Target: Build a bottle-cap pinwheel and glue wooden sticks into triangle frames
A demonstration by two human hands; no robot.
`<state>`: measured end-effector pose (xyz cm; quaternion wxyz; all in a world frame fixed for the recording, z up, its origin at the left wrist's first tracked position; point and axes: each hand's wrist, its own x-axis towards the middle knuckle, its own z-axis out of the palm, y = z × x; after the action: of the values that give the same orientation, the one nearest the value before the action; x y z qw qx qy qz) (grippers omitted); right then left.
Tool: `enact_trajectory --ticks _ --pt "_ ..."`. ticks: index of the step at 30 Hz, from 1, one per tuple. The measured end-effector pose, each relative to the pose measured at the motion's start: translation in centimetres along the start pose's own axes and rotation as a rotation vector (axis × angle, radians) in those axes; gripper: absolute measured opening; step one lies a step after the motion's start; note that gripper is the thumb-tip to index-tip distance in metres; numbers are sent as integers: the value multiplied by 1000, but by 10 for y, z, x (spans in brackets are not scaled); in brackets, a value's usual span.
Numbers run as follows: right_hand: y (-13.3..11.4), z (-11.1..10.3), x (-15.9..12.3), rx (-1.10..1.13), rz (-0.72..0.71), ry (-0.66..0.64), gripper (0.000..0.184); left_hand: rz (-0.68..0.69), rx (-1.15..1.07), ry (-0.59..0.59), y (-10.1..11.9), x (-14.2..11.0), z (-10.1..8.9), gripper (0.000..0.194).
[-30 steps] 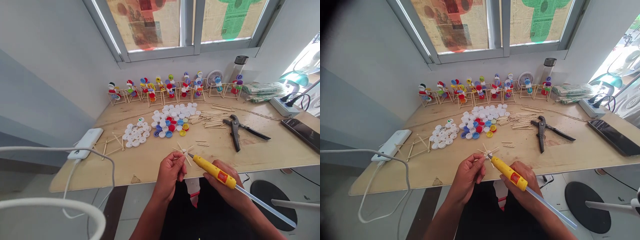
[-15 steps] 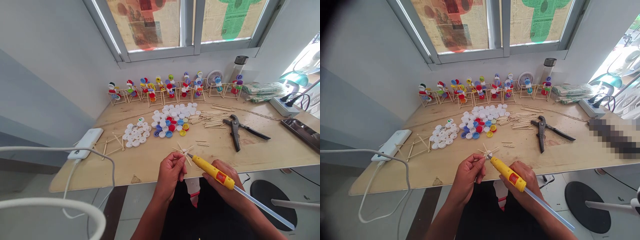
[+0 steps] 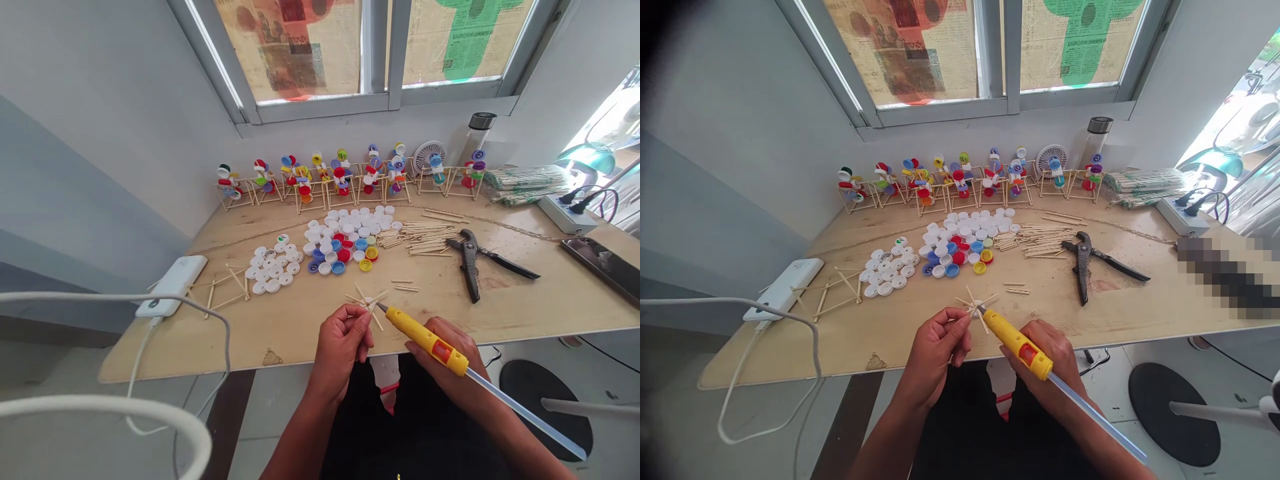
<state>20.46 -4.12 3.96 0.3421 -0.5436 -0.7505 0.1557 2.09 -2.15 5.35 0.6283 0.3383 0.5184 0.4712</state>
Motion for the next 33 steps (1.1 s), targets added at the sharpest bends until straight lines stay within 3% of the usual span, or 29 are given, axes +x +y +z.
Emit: enact_trajectory --ticks 33 --pt "5 3 5 35 -10 -33 26 12 28 60 -2 4 -3 34"
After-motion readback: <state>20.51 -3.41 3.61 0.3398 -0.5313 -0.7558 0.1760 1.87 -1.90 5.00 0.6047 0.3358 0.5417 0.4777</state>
